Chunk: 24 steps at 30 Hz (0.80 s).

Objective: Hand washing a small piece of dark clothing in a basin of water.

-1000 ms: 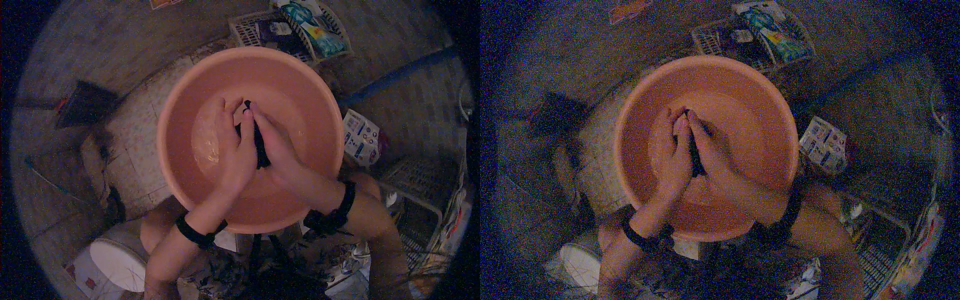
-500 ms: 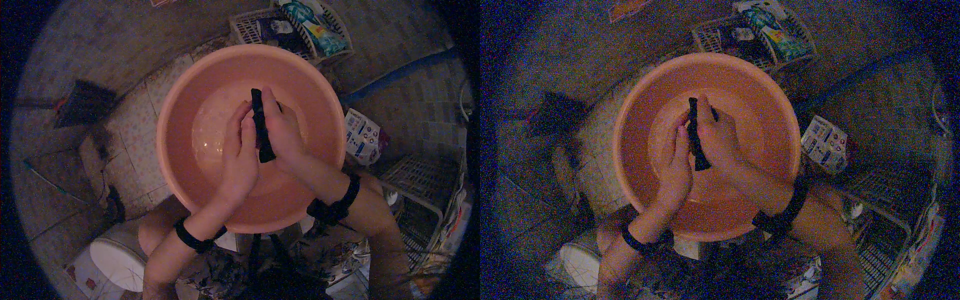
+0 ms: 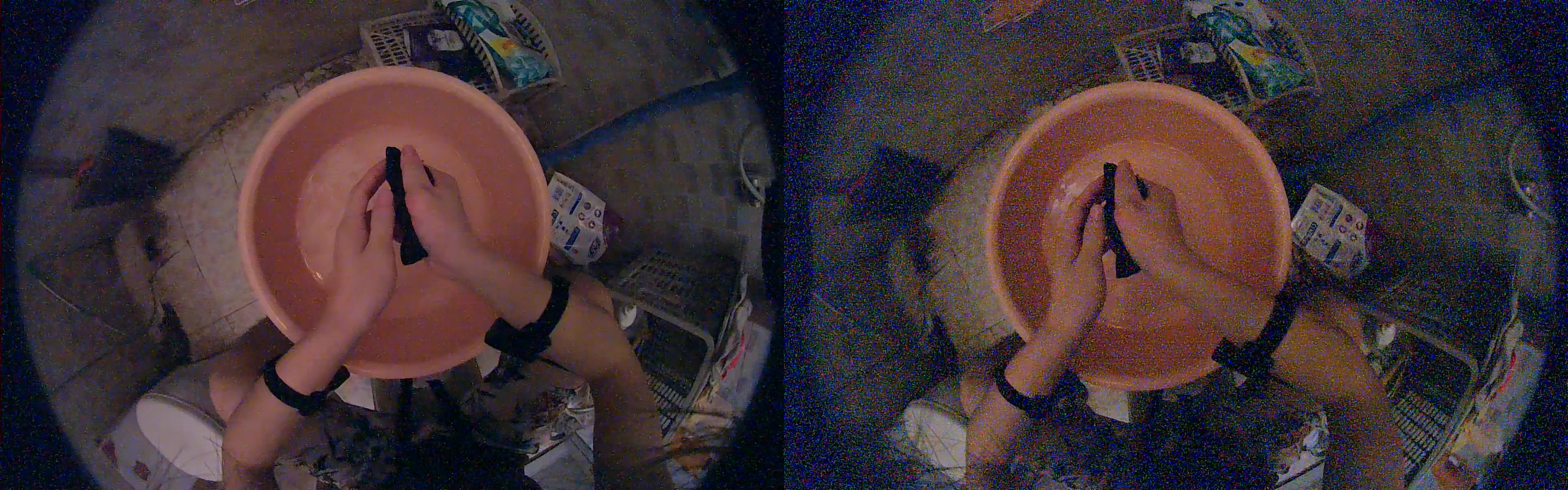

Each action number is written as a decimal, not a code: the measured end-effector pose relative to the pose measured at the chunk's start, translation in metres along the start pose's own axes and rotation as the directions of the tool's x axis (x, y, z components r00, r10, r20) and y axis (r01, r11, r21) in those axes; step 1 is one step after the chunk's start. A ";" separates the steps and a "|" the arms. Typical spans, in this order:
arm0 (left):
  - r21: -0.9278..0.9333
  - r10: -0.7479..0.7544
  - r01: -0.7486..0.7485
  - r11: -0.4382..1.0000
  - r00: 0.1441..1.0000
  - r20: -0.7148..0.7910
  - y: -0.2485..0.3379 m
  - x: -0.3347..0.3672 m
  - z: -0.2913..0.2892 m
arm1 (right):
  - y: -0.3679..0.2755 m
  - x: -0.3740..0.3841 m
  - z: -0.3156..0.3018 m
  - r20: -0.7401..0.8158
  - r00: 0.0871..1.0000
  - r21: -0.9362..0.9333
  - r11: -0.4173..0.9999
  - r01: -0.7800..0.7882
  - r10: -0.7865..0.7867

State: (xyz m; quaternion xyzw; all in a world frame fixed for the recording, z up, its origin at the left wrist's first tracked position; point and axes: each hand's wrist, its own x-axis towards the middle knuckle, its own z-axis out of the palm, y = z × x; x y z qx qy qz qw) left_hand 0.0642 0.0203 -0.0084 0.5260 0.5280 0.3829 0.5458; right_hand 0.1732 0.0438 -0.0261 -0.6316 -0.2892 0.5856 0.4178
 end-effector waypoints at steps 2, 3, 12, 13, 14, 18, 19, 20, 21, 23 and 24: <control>-0.046 0.038 -0.038 0.998 0.999 0.009 -0.003 0.000 0.004 | 0.006 0.002 -0.003 -0.017 1.000 0.062 0.998 -0.016 0.017; -0.090 0.078 -0.077 0.993 0.997 0.015 -0.004 0.001 0.004 | 0.004 0.003 -0.004 -0.015 1.000 0.063 0.998 -0.016 0.017; -0.021 -0.030 0.032 0.999 0.996 0.084 -0.011 -0.004 0.012 | 0.011 0.018 -0.024 0.168 0.971 0.428 0.875 -0.227 0.170; -0.022 -0.029 0.031 0.999 0.996 0.086 -0.012 -0.004 0.013 | 0.010 0.017 -0.025 0.135 0.978 0.429 0.880 -0.205 0.162; -0.028 -0.033 0.035 0.999 0.996 0.086 -0.014 -0.004 0.010 | 0.011 0.017 -0.023 0.107 0.982 0.433 0.881 -0.188 0.157; 0.153 0.078 -0.095 0.984 0.991 0.110 -0.021 -0.003 -0.006 | 0.009 0.016 -0.028 0.106 0.992 0.352 0.930 -0.102 0.068; 0.154 0.077 -0.093 0.984 0.991 0.111 -0.022 -0.003 -0.008 | 0.014 0.018 -0.028 0.089 0.994 0.267 0.959 -0.089 0.068; 0.138 0.031 -0.047 0.989 0.993 0.118 -0.022 -0.003 -0.009 | 0.019 0.019 -0.031 0.069 0.996 0.179 0.981 -0.075 0.064; 0.123 -0.015 -0.001 0.992 0.992 0.125 -0.022 -0.004 -0.010 | 0.025 0.021 -0.033 0.066 0.996 0.178 0.981 -0.075 0.064; 0.238 0.016 -0.054 0.970 0.987 0.161 -0.022 -0.006 -0.012 | 0.036 0.023 -0.034 0.015 0.999 -0.025 0.999 -0.029 0.029; 0.348 0.042 -0.110 0.931 0.979 0.198 -0.021 -0.007 -0.013 | 0.038 0.024 -0.036 0.015 0.999 -0.026 0.999 -0.029 0.030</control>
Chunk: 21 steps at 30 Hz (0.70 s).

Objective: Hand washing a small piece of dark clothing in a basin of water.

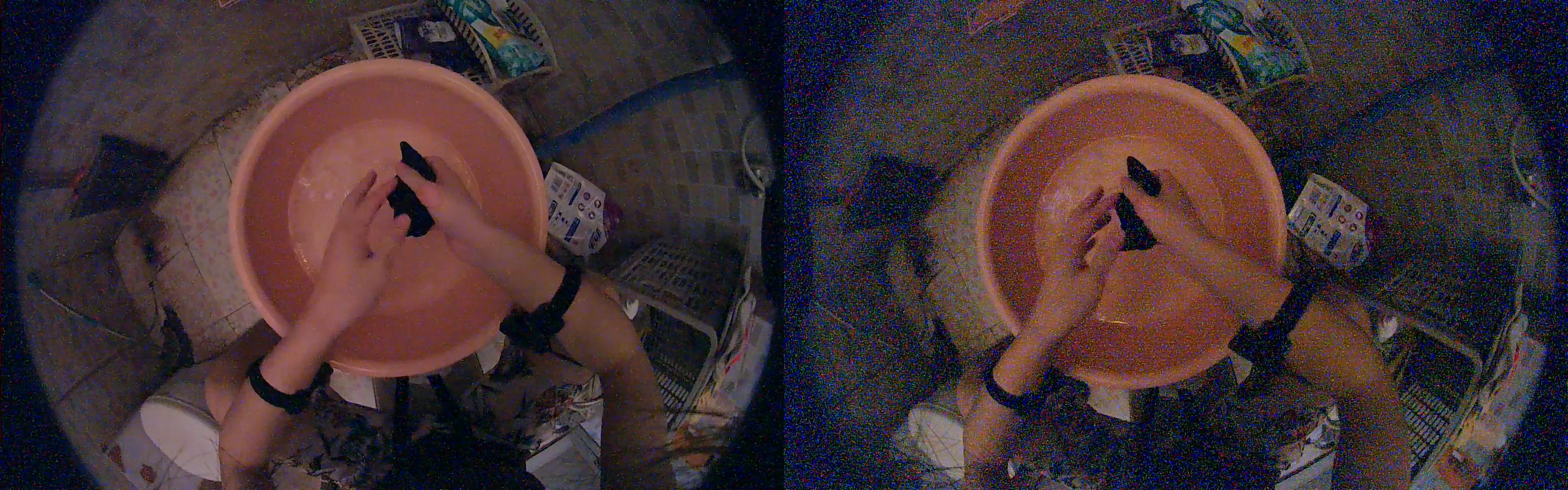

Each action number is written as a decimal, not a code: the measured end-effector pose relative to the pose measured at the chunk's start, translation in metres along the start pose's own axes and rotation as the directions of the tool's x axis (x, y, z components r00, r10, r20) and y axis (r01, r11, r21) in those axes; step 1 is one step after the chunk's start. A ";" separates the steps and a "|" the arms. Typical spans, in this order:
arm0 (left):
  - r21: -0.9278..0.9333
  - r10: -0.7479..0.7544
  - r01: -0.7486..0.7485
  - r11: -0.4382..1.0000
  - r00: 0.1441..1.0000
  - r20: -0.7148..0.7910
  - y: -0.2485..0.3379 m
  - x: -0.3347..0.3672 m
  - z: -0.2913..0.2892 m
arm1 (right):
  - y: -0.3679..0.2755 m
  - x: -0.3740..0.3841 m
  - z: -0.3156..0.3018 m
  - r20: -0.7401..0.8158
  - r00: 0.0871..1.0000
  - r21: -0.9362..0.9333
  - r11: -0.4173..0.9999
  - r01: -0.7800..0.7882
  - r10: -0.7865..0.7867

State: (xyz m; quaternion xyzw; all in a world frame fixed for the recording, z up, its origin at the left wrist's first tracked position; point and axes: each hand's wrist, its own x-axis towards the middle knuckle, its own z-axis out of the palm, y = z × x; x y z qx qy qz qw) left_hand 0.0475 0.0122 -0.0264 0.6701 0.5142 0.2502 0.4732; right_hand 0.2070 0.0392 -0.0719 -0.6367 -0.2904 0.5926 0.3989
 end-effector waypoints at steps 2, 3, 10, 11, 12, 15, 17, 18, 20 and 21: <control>0.400 0.130 -0.150 0.904 0.989 0.077 0.008 -0.006 -0.010 | 0.002 0.003 -0.002 0.055 0.998 -0.217 0.976 0.024 -0.013; 0.715 0.213 -0.292 0.635 0.956 0.201 0.009 -0.009 -0.014 | 0.005 0.001 -0.001 0.059 0.998 -0.217 0.976 0.023 -0.010; 0.743 -0.032 -0.264 0.614 0.933 0.358 -0.013 -0.021 -0.020 | 0.005 -0.015 -0.010 0.379 0.880 -0.686 0.551 0.475 -0.287; 0.748 0.031 -0.297 0.594 0.937 0.347 -0.019 -0.023 -0.021 | 0.005 -0.015 -0.008 0.400 0.862 -0.753 0.425 0.502 -0.310; 0.754 0.094 -0.327 0.570 0.937 0.336 -0.024 -0.024 -0.023 | 0.004 -0.015 -0.006 0.404 0.861 -0.749 0.428 0.505 -0.309; 0.756 -0.011 -0.282 0.590 0.934 0.357 -0.029 -0.021 -0.026 | -0.006 -0.016 -0.003 0.388 0.891 -0.744 0.489 0.455 -0.238; 0.766 -0.013 -0.297 0.571 0.929 0.370 -0.036 -0.023 -0.017 | -0.009 -0.017 -0.009 0.372 0.908 -0.802 0.426 0.420 -0.193; 0.771 -0.017 -0.305 0.559 0.926 0.378 -0.036 -0.025 -0.015 | -0.006 -0.014 -0.012 0.380 0.903 -0.794 0.431 0.429 -0.200; 0.769 -0.008 -0.295 0.567 0.932 0.363 -0.039 -0.028 -0.012 | 0.004 0.000 -0.019 0.356 0.906 -0.843 0.342 0.416 -0.228; 0.758 0.007 -0.290 0.585 0.936 0.353 -0.041 -0.029 -0.010 | 0.008 0.008 -0.022 0.364 0.904 -0.840 0.341 0.423 -0.225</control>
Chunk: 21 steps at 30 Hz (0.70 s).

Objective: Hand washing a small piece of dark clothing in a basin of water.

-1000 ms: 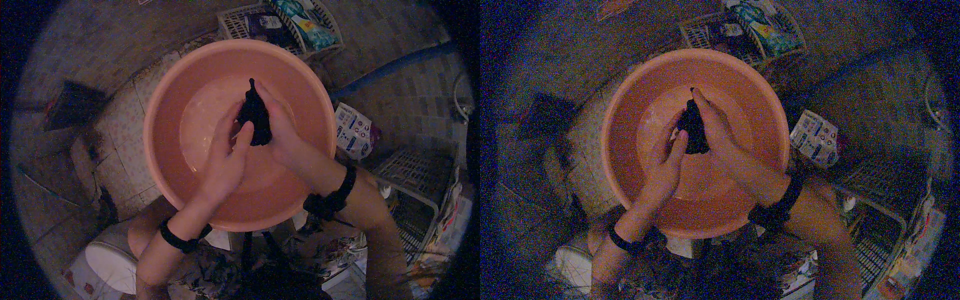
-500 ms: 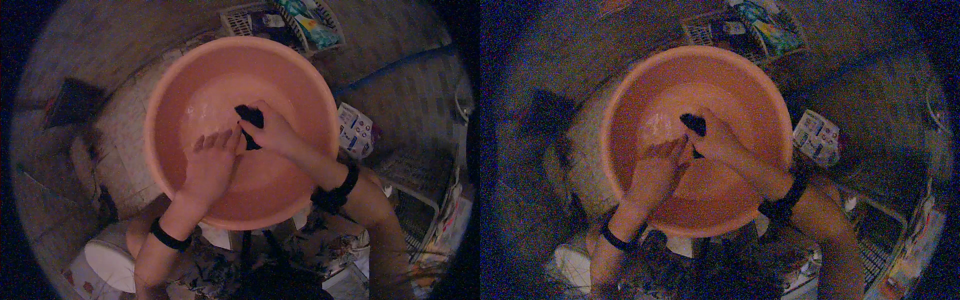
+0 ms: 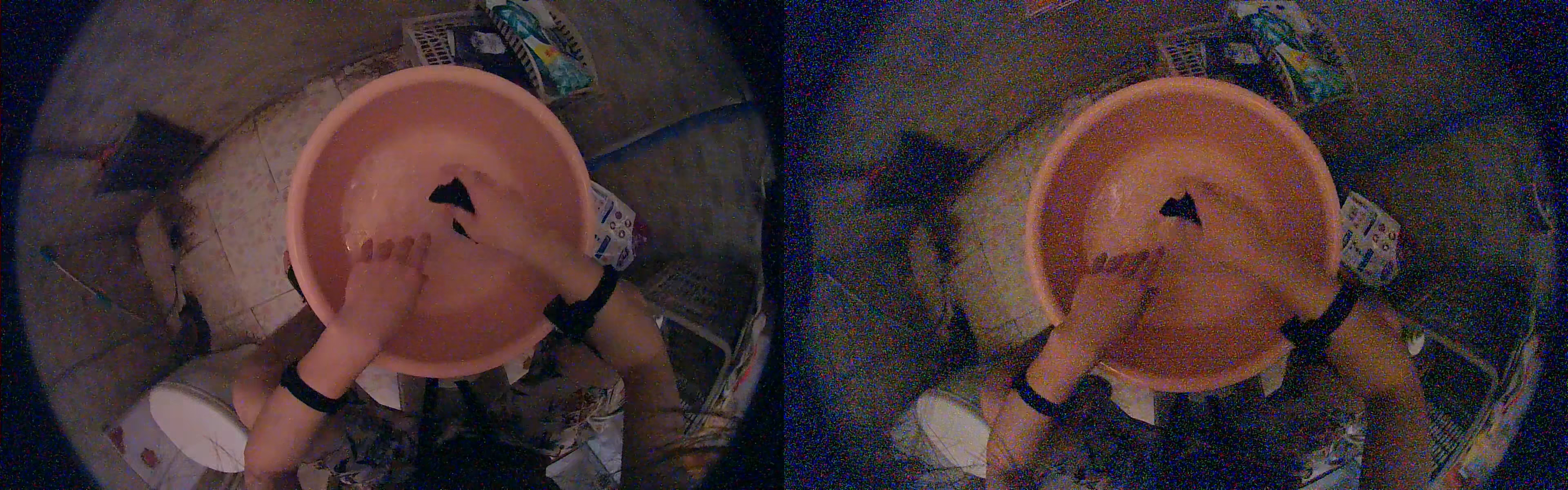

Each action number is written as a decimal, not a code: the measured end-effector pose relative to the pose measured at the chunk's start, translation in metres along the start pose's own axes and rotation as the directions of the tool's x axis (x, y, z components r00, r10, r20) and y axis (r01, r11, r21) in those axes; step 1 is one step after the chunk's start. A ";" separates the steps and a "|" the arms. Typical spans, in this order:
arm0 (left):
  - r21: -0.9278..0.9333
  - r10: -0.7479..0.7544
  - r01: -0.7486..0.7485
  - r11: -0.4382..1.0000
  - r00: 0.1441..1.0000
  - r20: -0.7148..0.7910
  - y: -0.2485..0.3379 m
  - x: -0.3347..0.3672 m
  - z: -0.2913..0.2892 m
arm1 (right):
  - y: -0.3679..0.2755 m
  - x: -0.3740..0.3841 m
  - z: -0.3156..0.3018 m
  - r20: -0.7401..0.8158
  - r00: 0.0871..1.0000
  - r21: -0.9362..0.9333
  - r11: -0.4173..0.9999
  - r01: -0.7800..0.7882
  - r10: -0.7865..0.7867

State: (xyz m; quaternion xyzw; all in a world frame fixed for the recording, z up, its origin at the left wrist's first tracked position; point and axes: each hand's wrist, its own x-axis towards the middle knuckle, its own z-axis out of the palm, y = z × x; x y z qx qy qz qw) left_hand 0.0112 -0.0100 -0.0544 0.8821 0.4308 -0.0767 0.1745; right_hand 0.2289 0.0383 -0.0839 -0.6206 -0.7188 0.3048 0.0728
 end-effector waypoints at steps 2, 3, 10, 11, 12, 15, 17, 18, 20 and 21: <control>0.003 0.006 -0.006 1.000 1.000 -0.021 -0.002 0.002 0.004 | 0.004 0.011 -0.001 -0.290 0.943 -0.062 0.987 0.149 -0.161; 0.009 0.021 -0.020 1.000 0.999 -0.044 -0.003 0.003 0.004 | 0.002 0.014 -0.007 -0.286 0.944 -0.069 0.986 0.150 -0.164; -0.006 0.035 -0.035 0.999 0.999 -0.020 -0.010 -0.008 -0.005 | -0.021 0.007 -0.030 -0.057 0.998 -0.234 0.971 -0.042 0.029; 0.003 0.031 -0.031 1.000 0.999 -0.019 -0.008 -0.009 -0.006 | -0.017 0.006 -0.028 -0.004 0.998 -0.294 0.954 -0.059 0.060; 0.004 0.033 -0.033 0.999 0.999 -0.028 -0.003 -0.008 -0.006 | -0.006 0.003 -0.027 -0.005 0.998 -0.298 0.953 -0.058 0.059; -0.017 0.013 -0.013 1.000 1.000 0.006 0.004 -0.007 -0.013 | 0.012 0.002 -0.019 -0.042 0.999 -0.279 0.960 -0.009 -0.003; 0.002 0.003 -0.003 1.000 1.000 0.023 0.008 -0.006 -0.013 | 0.016 0.005 -0.020 0.199 0.975 -0.214 0.976 -0.051 0.095; 0.017 -0.003 0.003 1.000 0.999 0.039 0.010 -0.005 -0.012 | 0.019 0.005 -0.020 0.199 0.976 -0.215 0.975 -0.049 0.092; 0.011 0.004 -0.004 1.000 1.000 0.008 0.012 -0.003 -0.007 | 0.027 0.008 -0.016 0.500 0.861 -0.172 0.985 -0.013 0.098; 0.005 0.014 -0.014 1.000 1.000 -0.022 0.012 -0.002 -0.006 | 0.028 0.007 -0.010 0.502 0.860 -0.171 0.985 -0.012 0.098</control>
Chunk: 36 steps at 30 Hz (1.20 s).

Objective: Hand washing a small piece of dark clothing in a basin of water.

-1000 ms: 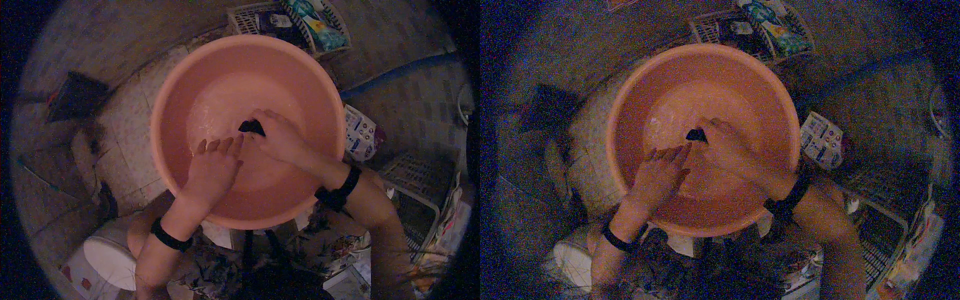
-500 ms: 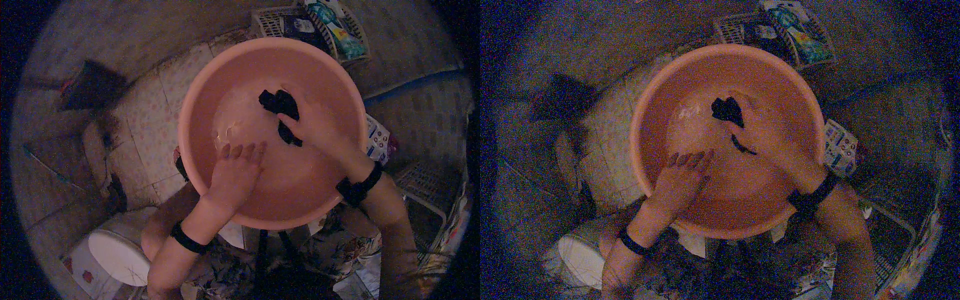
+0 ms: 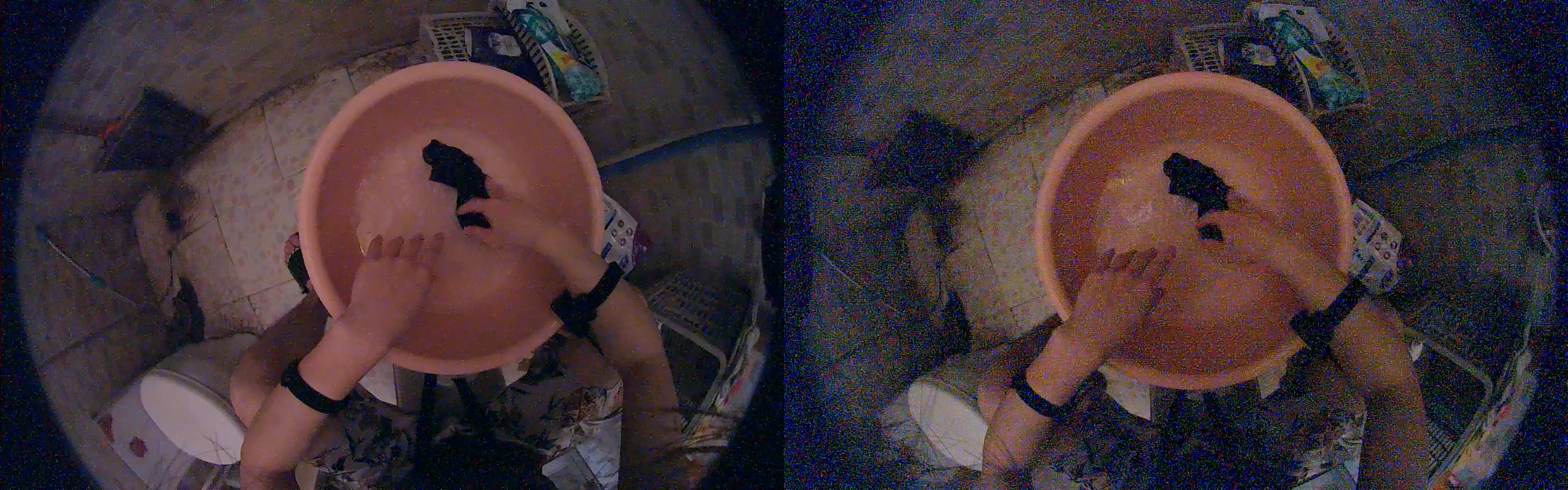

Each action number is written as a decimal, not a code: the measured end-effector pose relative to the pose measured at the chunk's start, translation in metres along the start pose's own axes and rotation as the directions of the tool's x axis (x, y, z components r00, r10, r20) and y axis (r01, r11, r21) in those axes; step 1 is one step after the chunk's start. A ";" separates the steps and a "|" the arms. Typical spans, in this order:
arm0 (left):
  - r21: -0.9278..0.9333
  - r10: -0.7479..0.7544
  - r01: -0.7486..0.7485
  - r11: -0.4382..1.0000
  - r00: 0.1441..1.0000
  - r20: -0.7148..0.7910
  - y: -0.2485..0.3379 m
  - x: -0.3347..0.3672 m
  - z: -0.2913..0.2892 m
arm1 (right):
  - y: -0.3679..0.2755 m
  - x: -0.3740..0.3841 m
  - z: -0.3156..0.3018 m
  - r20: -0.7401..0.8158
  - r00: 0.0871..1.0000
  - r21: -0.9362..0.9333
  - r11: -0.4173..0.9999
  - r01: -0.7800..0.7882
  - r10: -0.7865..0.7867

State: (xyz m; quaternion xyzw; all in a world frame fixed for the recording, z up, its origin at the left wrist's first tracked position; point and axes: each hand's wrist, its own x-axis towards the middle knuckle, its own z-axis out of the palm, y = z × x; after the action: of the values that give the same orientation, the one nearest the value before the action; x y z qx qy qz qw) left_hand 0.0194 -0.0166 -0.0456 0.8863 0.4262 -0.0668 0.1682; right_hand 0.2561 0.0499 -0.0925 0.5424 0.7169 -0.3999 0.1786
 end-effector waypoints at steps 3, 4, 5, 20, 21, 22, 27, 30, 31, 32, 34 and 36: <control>-0.003 0.009 -0.009 1.000 1.000 0.021 -0.003 0.000 -0.005 | -0.012 0.001 0.010 -0.116 0.989 0.440 0.897 -0.028 0.088; -0.005 0.010 -0.009 1.000 1.000 0.023 -0.005 -0.001 -0.006 | -0.017 0.000 0.008 -0.094 0.996 0.188 0.982 0.008 0.010; -0.010 0.014 -0.014 1.000 1.000 0.004 -0.008 -0.002 -0.006 | -0.021 0.000 0.006 -0.052 0.997 -0.074 0.995 0.059 -0.063; 0.021 0.013 -0.013 1.000 0.999 -0.042 -0.009 0.010 -0.012 | -0.015 0.022 0.013 -0.166 0.955 -0.194 0.958 0.211 -0.244; 0.005 0.013 -0.013 1.000 0.999 -0.043 -0.008 0.011 -0.012 | -0.013 0.019 0.012 -0.167 0.956 -0.197 0.959 0.206 -0.239; 0.002 0.018 -0.018 1.000 0.999 -0.048 -0.007 0.012 -0.013 | -0.010 0.017 0.011 -0.197 0.941 -0.249 0.942 0.224 -0.276; 0.012 0.015 -0.015 1.000 1.000 0.012 -0.008 0.005 -0.019 | -0.029 0.008 0.006 -0.197 0.975 -0.122 0.989 0.079 -0.103; -0.036 0.022 -0.024 0.999 0.999 -0.033 -0.008 0.002 -0.012 | -0.030 0.001 0.012 -0.306 0.952 -0.076 0.997 -0.002 -0.021; -0.039 0.030 -0.032 0.999 0.999 -0.039 -0.006 0.004 -0.013 | -0.012 0.011 0.022 -0.221 0.975 -0.139 0.990 -0.022 -0.009; -0.033 0.027 -0.027 0.999 0.999 -0.024 -0.007 0.003 -0.012 | -0.017 0.014 0.020 -0.128 0.992 -0.197 0.980 -0.023 -0.003; -0.023 0.019 -0.019 1.000 1.000 -0.005 -0.008 0.000 -0.014 | -0.032 0.005 0.026 -0.166 0.986 -0.254 0.966 -0.041 -0.001; -0.086 0.008 -0.003 0.996 0.998 0.059 -0.007 0.000 -0.021 | -0.028 0.005 0.028 -0.209 0.978 -0.313 0.947 -0.077 0.010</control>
State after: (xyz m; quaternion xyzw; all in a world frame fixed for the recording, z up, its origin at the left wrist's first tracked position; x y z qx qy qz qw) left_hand 0.0128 -0.0051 -0.0274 0.8770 0.4212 -0.0742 0.2192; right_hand 0.2232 0.0290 -0.1027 0.5604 0.7745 -0.2166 0.1981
